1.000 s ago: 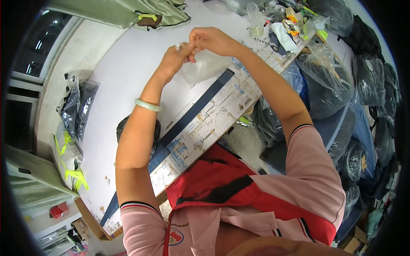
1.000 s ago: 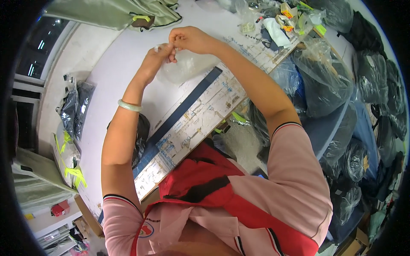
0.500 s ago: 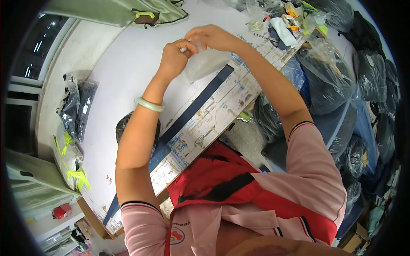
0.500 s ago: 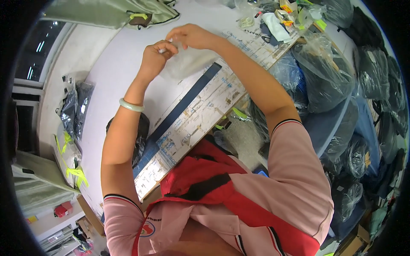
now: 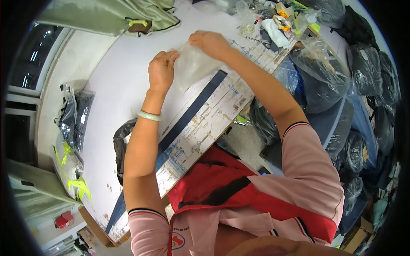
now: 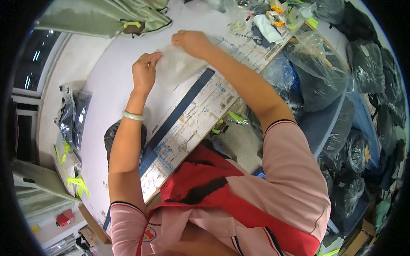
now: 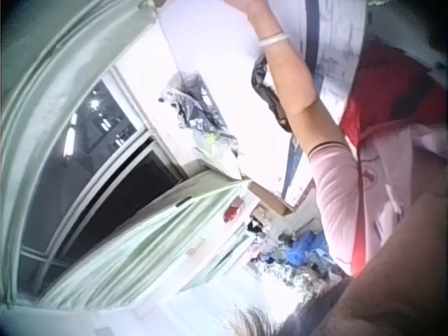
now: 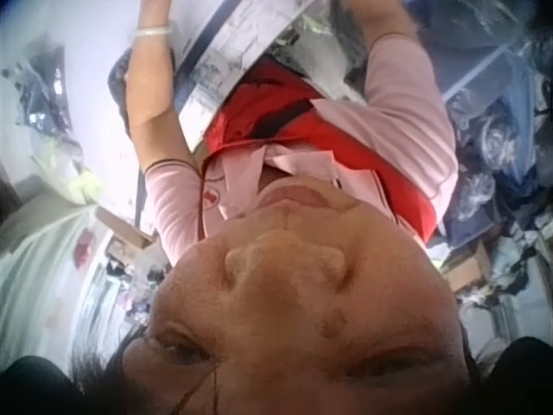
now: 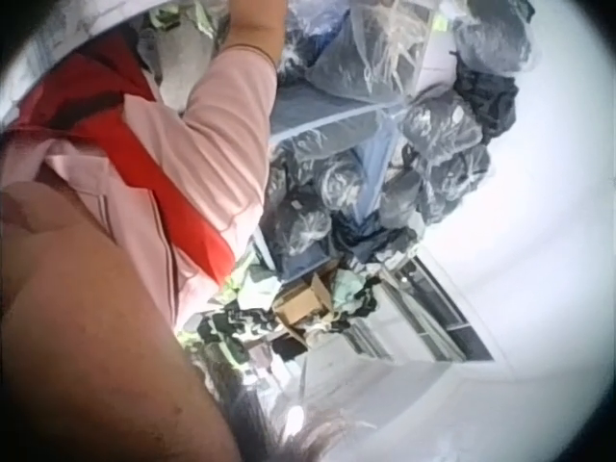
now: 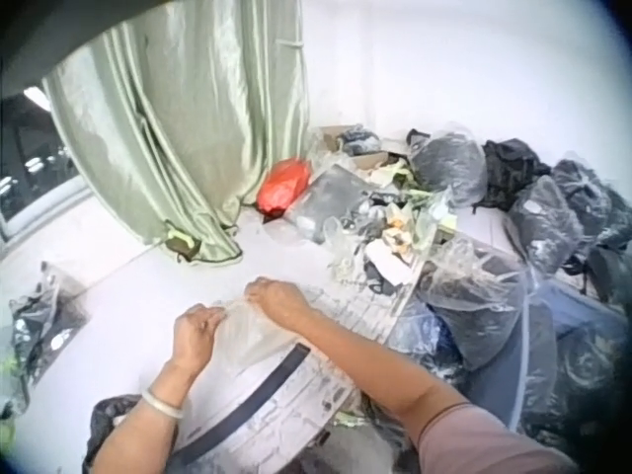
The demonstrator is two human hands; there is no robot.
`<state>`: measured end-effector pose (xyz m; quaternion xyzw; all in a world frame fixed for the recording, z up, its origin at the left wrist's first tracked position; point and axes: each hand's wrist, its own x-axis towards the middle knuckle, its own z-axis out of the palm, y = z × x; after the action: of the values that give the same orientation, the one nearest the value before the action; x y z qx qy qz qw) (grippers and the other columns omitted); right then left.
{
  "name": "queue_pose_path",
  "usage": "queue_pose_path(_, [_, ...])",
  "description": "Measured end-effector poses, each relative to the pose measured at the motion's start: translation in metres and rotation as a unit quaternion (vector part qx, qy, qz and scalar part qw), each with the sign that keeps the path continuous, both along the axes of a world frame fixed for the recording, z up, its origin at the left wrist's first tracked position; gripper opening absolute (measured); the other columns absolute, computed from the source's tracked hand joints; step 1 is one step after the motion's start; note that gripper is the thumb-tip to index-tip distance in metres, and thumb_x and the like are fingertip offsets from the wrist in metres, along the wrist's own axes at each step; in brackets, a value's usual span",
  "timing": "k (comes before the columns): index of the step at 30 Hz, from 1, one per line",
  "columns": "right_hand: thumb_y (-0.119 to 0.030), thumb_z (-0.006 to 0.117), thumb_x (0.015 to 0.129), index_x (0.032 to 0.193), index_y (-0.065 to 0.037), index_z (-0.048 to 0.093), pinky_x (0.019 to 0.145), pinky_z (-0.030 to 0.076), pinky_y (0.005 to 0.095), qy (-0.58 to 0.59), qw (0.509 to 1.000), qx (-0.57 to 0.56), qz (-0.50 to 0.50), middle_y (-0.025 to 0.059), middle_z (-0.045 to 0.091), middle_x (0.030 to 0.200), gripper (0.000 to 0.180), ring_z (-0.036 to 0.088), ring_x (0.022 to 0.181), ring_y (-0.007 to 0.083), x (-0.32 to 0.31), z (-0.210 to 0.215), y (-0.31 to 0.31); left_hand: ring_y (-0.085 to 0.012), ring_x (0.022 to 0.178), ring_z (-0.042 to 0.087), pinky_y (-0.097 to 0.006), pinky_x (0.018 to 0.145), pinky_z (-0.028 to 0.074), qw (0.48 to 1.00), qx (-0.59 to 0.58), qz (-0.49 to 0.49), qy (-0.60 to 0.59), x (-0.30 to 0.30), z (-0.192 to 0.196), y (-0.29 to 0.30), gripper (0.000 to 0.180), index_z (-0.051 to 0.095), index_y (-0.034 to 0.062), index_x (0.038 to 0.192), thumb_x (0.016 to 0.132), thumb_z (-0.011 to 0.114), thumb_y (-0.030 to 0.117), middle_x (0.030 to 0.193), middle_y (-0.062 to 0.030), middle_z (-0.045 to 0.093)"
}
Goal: Packaging and organizing small plastic buckles or components into plastic bags on a factory workbench.
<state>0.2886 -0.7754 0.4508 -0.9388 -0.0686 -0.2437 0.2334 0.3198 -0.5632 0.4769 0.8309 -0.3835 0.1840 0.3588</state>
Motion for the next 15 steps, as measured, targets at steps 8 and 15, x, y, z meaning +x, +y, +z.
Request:
queue_pose_path(8, [-0.024, 0.053, 0.089, 0.093, -0.016, 0.064, 0.072, 0.049, 0.0367, 0.037, 0.996, -0.002, -0.084, 0.0059, 0.064, 0.093, 0.014, 0.061, 0.085, 0.0277, -0.006, -0.058, -0.037, -0.0144, 0.058, 0.057, -0.029, 0.057, 0.046, 0.959, -0.038, 0.098, 0.262, -0.011, -0.058, 0.040, 0.019, 0.071, -0.0002, 0.089, 0.086, 0.066, 0.018, 0.069, -0.0097, 0.065])
queue_pose_path(15, [-0.013, 0.057, 0.088, 0.094, -0.006, 0.063, 0.067, 0.047, 0.0273, -0.030, 0.989, 0.135, 0.051, 0.0070, 0.063, 0.082, 0.011, 0.058, 0.068, 0.0160, -0.010, 0.014, 0.005, -0.0101, 0.058, 0.058, -0.023, 0.056, 0.049, 0.942, -0.140, 0.013, 0.304, -0.002, -0.019, 0.017, 0.020, 0.067, -0.0036, 0.093, 0.087, 0.066, 0.016, 0.071, -0.0056, 0.064])
